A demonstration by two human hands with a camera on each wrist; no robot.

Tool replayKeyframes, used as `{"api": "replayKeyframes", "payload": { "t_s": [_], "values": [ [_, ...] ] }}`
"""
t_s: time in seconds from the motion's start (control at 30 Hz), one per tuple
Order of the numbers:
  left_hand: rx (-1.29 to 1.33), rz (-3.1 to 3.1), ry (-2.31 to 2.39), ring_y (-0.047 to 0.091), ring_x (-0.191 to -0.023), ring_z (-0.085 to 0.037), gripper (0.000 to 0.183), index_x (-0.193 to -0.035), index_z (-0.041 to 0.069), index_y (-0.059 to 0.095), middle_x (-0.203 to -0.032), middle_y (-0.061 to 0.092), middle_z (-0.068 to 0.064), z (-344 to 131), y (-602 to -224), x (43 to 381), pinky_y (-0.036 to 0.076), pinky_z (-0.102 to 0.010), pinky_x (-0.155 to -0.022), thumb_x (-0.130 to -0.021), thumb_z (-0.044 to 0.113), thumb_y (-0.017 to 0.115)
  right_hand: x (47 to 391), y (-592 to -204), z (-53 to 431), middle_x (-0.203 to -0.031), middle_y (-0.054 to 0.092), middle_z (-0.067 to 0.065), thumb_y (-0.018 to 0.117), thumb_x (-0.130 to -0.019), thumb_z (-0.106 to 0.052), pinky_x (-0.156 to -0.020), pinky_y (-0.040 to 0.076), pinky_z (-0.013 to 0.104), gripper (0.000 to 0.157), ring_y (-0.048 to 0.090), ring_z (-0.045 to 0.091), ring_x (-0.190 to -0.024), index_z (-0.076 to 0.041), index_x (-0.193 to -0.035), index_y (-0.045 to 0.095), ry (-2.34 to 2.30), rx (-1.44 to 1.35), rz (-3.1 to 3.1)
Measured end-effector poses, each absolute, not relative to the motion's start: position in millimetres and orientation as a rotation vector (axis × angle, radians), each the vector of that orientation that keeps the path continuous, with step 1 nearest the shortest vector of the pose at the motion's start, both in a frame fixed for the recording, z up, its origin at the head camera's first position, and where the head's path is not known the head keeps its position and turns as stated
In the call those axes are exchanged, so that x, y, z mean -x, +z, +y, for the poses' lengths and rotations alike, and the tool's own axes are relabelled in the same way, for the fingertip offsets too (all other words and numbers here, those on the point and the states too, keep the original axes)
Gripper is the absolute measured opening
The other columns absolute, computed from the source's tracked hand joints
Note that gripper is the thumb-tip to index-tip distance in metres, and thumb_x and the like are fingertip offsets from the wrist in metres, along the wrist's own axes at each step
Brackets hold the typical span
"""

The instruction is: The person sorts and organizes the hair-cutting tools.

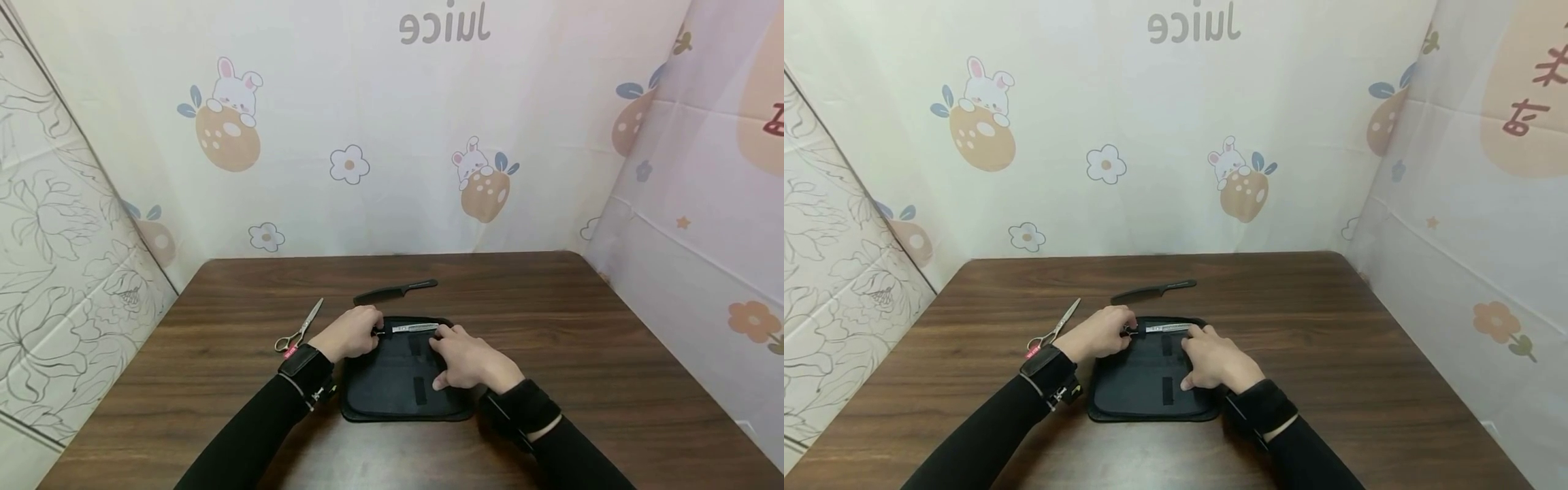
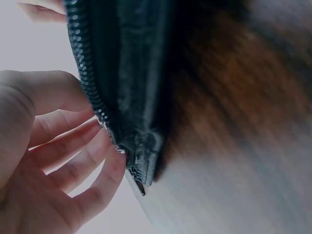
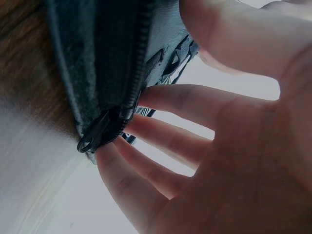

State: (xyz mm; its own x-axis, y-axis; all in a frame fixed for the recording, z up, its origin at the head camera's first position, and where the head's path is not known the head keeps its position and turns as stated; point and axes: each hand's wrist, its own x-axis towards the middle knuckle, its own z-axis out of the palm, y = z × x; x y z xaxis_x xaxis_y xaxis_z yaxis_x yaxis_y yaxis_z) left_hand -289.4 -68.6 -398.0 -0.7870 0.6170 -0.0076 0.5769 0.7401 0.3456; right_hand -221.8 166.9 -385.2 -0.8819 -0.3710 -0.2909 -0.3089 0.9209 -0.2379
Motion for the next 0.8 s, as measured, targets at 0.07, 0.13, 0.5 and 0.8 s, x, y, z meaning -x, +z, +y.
{"api": "replayKeyframes", "payload": {
  "t_s": [0.07,0.13,0.5,0.8],
  "values": [
    [-0.980,2.816,0.499,0.064,-0.099,-0.028,0.018,-0.110,0.001,0.069,-0.108,0.065,-0.012,-69.2,-399.2,289.4,0.052,-0.042,-0.089,-0.092,0.002,0.068,221.6,-385.6,167.0,-0.153,0.041,0.014,0.083,-0.085,-0.032,-0.099,0.044,0.060,0.073,0.038,0.035,-0.138,-0.003,-0.146,0.054,-0.261,0.499,2.746],
    [-0.987,2.810,0.507,0.064,-0.100,-0.028,0.019,-0.111,0.001,0.069,-0.109,0.065,-0.013,-70.0,-400.1,289.4,0.052,-0.042,-0.090,-0.092,0.001,0.068,221.8,-385.9,167.3,-0.153,0.041,0.014,0.083,-0.085,-0.032,-0.099,0.044,0.060,0.073,0.038,0.035,-0.138,-0.003,-0.146,0.054,-0.261,0.501,2.746],
    [-0.999,2.816,0.484,0.063,-0.106,-0.030,0.023,-0.115,0.001,0.070,-0.112,0.065,-0.013,-73.7,-403.4,289.1,0.051,-0.043,-0.093,-0.092,0.004,0.070,223.1,-384.3,168.2,-0.153,0.041,0.015,0.083,-0.086,-0.032,-0.097,0.046,0.058,0.074,0.039,0.036,-0.138,-0.002,-0.146,0.054,-0.241,0.520,2.745],
    [-1.008,2.824,0.490,0.063,-0.104,-0.030,0.021,-0.112,-0.001,0.070,-0.109,0.065,-0.014,-74.8,-401.2,286.9,0.051,-0.044,-0.092,-0.091,0.001,0.070,223.1,-385.4,168.0,-0.152,0.042,0.014,0.083,-0.086,-0.032,-0.097,0.046,0.058,0.074,0.039,0.036,-0.138,-0.002,-0.146,0.054,-0.247,0.518,2.749]
  ]
}}
